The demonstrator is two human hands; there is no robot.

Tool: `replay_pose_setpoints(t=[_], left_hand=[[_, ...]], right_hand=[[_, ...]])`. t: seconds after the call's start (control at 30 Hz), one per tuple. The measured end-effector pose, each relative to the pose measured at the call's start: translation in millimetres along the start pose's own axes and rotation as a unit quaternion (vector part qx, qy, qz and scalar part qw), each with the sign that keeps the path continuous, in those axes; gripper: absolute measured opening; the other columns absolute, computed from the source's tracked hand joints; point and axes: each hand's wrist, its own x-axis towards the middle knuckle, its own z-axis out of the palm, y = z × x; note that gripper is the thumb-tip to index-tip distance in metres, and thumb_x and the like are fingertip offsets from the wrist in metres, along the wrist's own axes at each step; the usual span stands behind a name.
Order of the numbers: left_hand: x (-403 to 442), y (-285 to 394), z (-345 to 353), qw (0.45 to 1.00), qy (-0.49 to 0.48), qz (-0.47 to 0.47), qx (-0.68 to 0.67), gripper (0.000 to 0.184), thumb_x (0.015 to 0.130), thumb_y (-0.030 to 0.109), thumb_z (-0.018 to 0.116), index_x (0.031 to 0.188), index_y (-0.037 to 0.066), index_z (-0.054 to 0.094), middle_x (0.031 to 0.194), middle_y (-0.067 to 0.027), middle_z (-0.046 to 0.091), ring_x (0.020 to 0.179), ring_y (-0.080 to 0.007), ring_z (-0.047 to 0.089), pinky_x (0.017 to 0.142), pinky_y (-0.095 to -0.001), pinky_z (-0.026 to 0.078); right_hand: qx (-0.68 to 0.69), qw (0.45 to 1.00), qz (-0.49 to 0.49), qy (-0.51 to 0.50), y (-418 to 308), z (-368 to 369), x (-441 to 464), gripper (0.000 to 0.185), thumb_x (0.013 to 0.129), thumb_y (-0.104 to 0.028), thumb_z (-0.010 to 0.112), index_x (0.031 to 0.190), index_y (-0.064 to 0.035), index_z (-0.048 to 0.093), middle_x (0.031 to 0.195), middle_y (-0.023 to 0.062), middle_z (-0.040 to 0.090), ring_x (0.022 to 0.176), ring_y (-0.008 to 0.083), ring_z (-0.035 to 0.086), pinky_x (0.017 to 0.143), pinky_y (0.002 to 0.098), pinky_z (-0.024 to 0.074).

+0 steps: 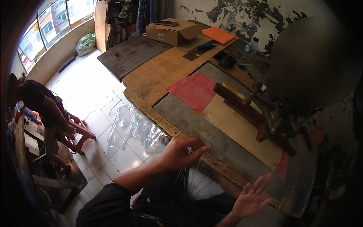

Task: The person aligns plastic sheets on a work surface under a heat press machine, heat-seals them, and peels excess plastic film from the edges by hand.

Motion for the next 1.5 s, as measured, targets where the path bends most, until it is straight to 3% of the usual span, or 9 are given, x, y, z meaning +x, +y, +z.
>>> replay_pose_setpoints(t=[0.37,0.43,0.47,0.57,0.7,0.9,1.2,1.37,1.5], left_hand=[[84.7,-49.6,-80.7,0.986,-0.154,0.0,0.061,0.016,0.101,0.019,0.075,0.101,0.003,0.075,0.098,-0.0066,0.077,0.088,-0.0178,0.074,0.077,-0.0341,0.057],[104.4,-50.5,-87.2,0.977,-0.198,-0.035,0.068,0.016,0.101,0.02,0.075,0.103,0.004,0.076,0.098,-0.0051,0.076,0.085,-0.016,0.071,0.078,-0.033,0.056],[111.8,-57.2,-88.5,0.973,-0.217,-0.019,0.076,0.015,0.101,0.019,0.075,0.104,0.005,0.075,0.099,-0.0029,0.076,0.085,-0.014,0.069,0.077,-0.0314,0.055],[141.3,-67.1,-93.6,0.962,-0.263,-0.008,0.07,0.014,0.101,0.02,0.075,0.105,0.006,0.075,0.1,-0.0017,0.076,0.087,-0.0136,0.069,0.076,-0.0312,0.055],[219.7,-132.0,-136.3,0.977,-0.09,-0.023,0.193,0.023,0.103,0.028,0.071,0.107,0.006,0.076,0.101,-0.0052,0.077,0.09,-0.0182,0.071,0.079,-0.0349,0.056],[332.7,-248.8,-236.9,0.908,0.203,-0.059,0.361,0.037,0.099,0.037,0.073,0.108,0.001,0.076,0.102,-0.0173,0.079,0.095,-0.0321,0.076,0.085,-0.0425,0.058],[420.2,-284.5,-150.8,0.873,-0.016,0.098,0.477,0.043,0.102,0.04,0.067,0.126,0.005,0.069,0.12,-0.0204,0.071,0.117,-0.037,0.068,0.101,-0.0477,0.054],[448.7,-306.0,-93.9,0.844,-0.057,-0.08,0.527,0.054,0.1,0.044,0.068,0.134,0.003,0.06,0.129,-0.0211,0.067,0.13,-0.0396,0.059,0.109,-0.0504,0.049],[456.9,-341.7,-92.6,0.825,-0.036,-0.063,0.56,0.049,0.099,0.04,0.069,0.129,0.002,0.062,0.131,-0.0209,0.067,0.13,-0.037,0.06,0.107,-0.0492,0.051]], right_hand=[[-0.294,0.954,0.035,0.044,23.0,-17.0,28.7,0.106,0.101,-0.073,0.051,0.172,-0.0111,0.001,0.175,0.0229,0.019,0.157,0.0325,0.033,0.125,0.0485,0.034],[-0.531,0.839,0.11,0.035,18.9,-17.2,29.8,0.115,0.095,-0.06,0.073,0.171,-0.0071,0.005,0.164,0.0229,0.04,0.144,0.0293,0.049,0.12,0.0439,0.0376],[-0.56,0.821,0.102,0.046,26.4,-13.9,28.9,0.112,0.092,-0.029,0.083,0.171,-0.0048,0.008,0.142,0.0171,0.057,0.124,0.0224,0.059,0.107,0.0374,0.0468],[-0.638,0.76,0.085,0.089,45.0,0.2,37.3,0.103,0.094,-0.01,0.078,0.171,-0.0056,0.01,0.119,0.0116,0.063,0.101,0.0166,0.064,0.088,0.0293,0.0542],[-0.652,0.733,0.08,0.18,54.0,5.7,47.9,0.097,0.094,0.0,0.072,0.171,-0.0081,0.013,0.095,0.0061,0.063,0.073,0.01,0.06,0.068,0.0236,0.0532],[-0.65,0.737,0.09,0.164,44.5,-12.1,37.8,0.088,0.098,-0.002,0.076,0.166,0.0011,0.02,0.111,0.0109,0.071,0.086,0.0119,0.065,0.078,0.0232,0.0543],[-0.731,0.668,0.042,0.134,50.7,-27.9,23.3,0.069,0.098,0.003,0.073,0.158,0.0027,0.039,0.109,0.0126,0.073,0.086,0.0128,0.065,0.075,0.0243,0.054],[-0.734,0.661,0.04,0.15,50.2,-26.3,21.8,0.063,0.098,0.002,0.074,0.154,0.003,0.045,0.108,0.0136,0.074,0.086,0.0129,0.066,0.075,0.0244,0.0547],[-0.739,0.654,0.048,0.156,49.8,-25.5,21.8,0.062,0.098,0.002,0.074,0.154,0.0029,0.047,0.107,0.0127,0.074,0.087,0.0124,0.066,0.077,0.0244,0.0549]])
